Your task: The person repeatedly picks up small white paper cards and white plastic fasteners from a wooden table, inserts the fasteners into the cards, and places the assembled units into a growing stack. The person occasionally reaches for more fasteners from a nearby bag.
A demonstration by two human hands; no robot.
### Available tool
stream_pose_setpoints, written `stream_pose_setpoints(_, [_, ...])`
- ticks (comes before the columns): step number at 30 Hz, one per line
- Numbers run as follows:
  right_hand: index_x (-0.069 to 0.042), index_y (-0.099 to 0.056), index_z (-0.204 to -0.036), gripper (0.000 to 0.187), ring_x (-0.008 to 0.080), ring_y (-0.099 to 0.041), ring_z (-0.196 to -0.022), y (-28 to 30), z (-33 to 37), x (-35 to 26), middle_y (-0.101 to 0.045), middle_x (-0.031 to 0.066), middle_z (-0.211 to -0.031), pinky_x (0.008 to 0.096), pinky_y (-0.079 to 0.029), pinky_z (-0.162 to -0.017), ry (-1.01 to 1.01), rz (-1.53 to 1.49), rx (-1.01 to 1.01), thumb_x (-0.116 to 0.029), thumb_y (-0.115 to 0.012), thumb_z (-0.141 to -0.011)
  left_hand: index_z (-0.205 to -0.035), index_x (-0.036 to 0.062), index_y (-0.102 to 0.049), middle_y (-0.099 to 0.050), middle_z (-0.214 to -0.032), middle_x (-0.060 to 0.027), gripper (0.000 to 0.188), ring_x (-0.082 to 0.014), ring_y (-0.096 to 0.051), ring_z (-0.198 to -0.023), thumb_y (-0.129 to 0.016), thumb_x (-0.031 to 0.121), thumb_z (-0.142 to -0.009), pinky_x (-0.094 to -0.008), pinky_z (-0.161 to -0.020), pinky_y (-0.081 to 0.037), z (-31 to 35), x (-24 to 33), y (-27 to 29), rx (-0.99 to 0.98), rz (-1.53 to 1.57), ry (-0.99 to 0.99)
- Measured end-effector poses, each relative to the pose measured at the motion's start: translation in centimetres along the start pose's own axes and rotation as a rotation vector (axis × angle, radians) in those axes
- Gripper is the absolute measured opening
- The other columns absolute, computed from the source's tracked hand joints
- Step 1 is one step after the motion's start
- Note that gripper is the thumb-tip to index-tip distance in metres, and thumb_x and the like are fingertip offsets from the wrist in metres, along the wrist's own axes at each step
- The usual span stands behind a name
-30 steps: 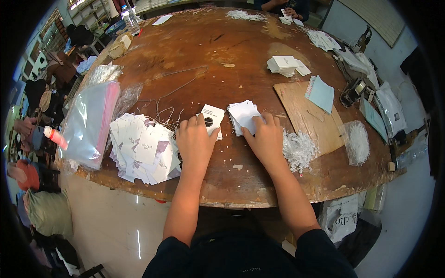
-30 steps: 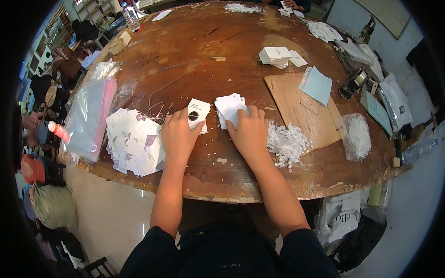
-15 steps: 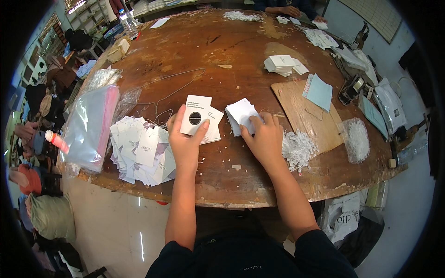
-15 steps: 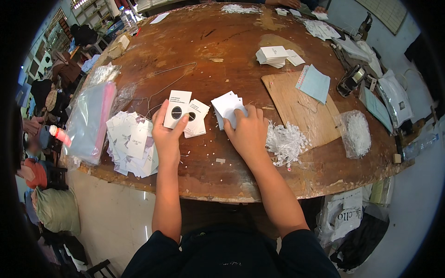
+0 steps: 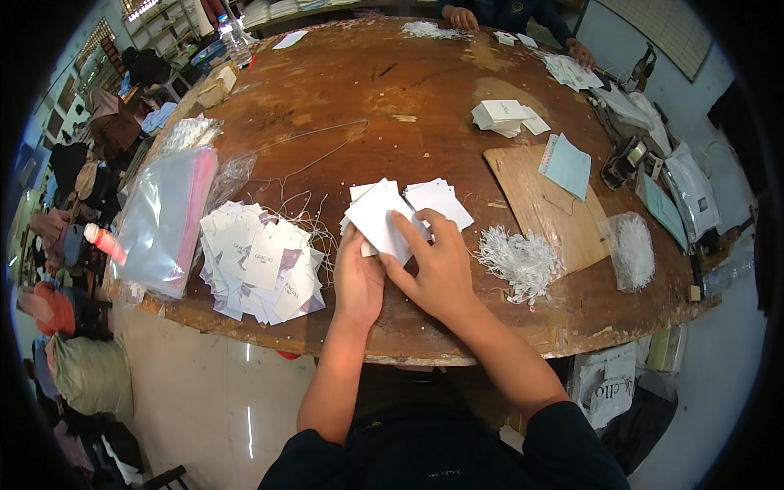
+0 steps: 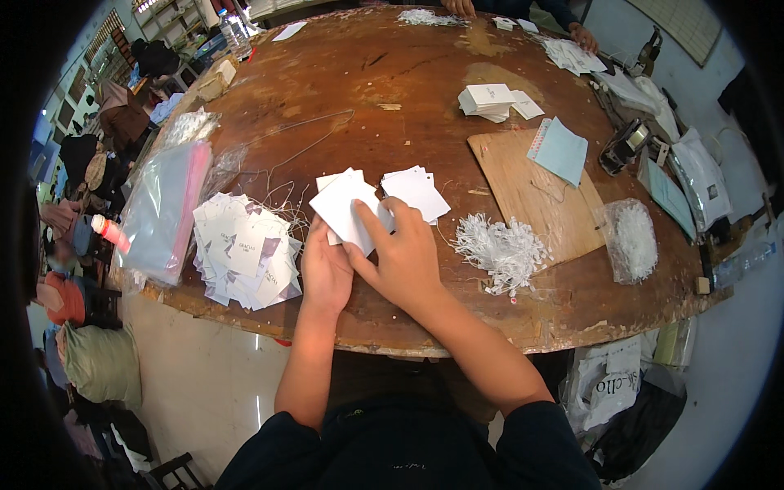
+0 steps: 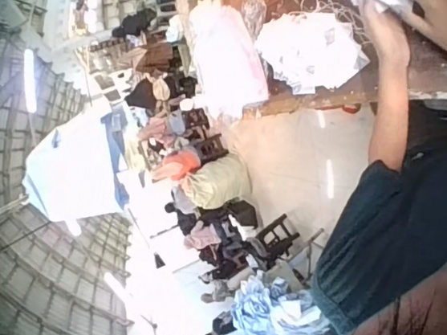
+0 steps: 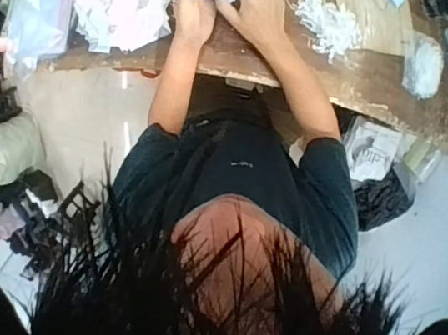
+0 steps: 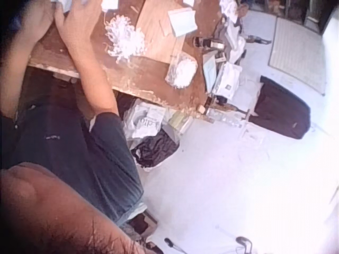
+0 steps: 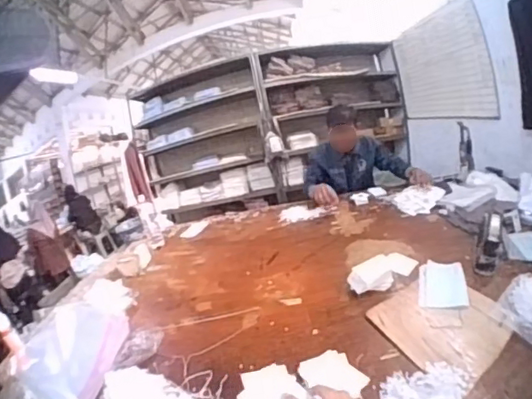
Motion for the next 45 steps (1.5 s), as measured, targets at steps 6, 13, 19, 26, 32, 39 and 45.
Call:
stream_pose_setpoints(6, [-0.011,-0.064,-0.129,0.058,0.0305,-0.054,-0.091,-0.3,0.2,-0.6,-0.056,0.0183,-0.118,0.0403,-0.047,-0.079,0.025,0.045,-0.054,-0.029,-0.079,-0.077,-0.137,0.0026,-0.046,-0.057,-0.13,-0.0097,0.041,-0.0179,-0.06,-0.114,-0.042,0.032,-0.108,-0.0366,-0.099,-0.05,0.2,-0.7,-0.2,0.026,-0.076,-0.015])
stream_pose_setpoints(13, [-0.007,-0.063,-0.125,0.049,0.0297,-0.057,-0.092,-0.5,0.2,-0.5,-0.058,0.0143,-0.112,0.04,-0.046,-0.077,-0.084,-0.102,-0.075,-0.027,-0.075,-0.082,-0.127,0.0029,-0.052,-0.061,-0.123,-0.0083,0.032,-0.0152,-0.061,-0.111,-0.049,0.027,-0.107,-0.0328,-0.094,-0.052,0.1,-0.8,0.7,0.098,-0.16,-0.028])
stream_pose_setpoints(19, [-0.003,-0.061,-0.119,0.037,0.026,-0.059,-0.081,-0.5,-0.3,0.7,-0.06,0.0131,-0.101,0.0356,-0.05,-0.069,-0.095,-0.19,0.09,-0.013,-0.074,-0.086,-0.129,-0.0005,-0.055,-0.063,-0.121,-0.0083,0.036,-0.0124,-0.061,-0.109,-0.053,0.027,-0.105,-0.0315,-0.094,-0.05,0.5,-1.4,0.2,0.068,-0.14,-0.042])
stream_pose_setpoints(26, [-0.003,-0.061,-0.117,0.035,0.0278,-0.059,-0.082,-0.6,-0.1,0.6,-0.062,0.0121,-0.095,0.0377,-0.047,-0.071,-0.147,-0.207,0.052,-0.017,-0.072,-0.086,-0.127,-0.0007,-0.056,-0.063,-0.121,-0.0076,0.035,-0.0114,-0.06,-0.109,-0.055,0.026,-0.105,-0.03,-0.094,-0.049,0.5,-1.5,0.4,0.051,-0.165,-0.059])
stream_pose_setpoints(32, [-0.004,-0.06,-0.12,0.037,0.025,-0.058,-0.078,-0.4,-0.3,0.7,-0.062,0.0119,-0.095,0.036,-0.048,-0.069,-0.106,-0.188,0.046,-0.014,-0.073,-0.087,-0.126,-0.0007,-0.057,-0.063,-0.121,-0.0073,0.034,-0.0109,-0.06,-0.107,-0.055,0.026,-0.105,-0.0295,-0.093,-0.049,0.5,-1.6,0.5,0.064,-0.153,-0.063])
stream_pose_setpoints(39, [-0.003,-0.065,-0.109,0.026,0.0286,-0.059,-0.081,1.4,0.2,2.5,-0.065,0.011,-0.092,0.04,-0.046,-0.074,-0.089,-0.042,0.059,-0.012,-0.073,-0.085,-0.13,-0.0007,-0.055,-0.062,-0.125,-0.0088,0.036,-0.0136,-0.06,-0.113,-0.054,0.025,-0.105,-0.0322,-0.098,-0.048,1.2,-1.5,0.5,0.06,-0.199,-0.064])
stream_pose_setpoints(45, [-0.006,-0.072,-0.093,0.014,0.0298,-0.06,-0.088,6.8,1.7,7.6,-0.068,0.0093,-0.091,0.0401,-0.043,-0.075,-0.223,0.358,0.02,-0.015,-0.074,-0.083,-0.13,-0.0021,-0.056,-0.062,-0.125,-0.0084,0.037,-0.0136,-0.058,-0.114,-0.057,0.025,-0.104,-0.0323,-0.1,-0.045,3.4,-1.6,0.9,0.12,-0.291,-0.006])
Point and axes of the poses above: each hand's wrist, its own z-axis away from the middle knuckle, its own y-axis out of the back of the hand, x = y × z, the point moved 1 cm from there along -z, towards the middle knuckle
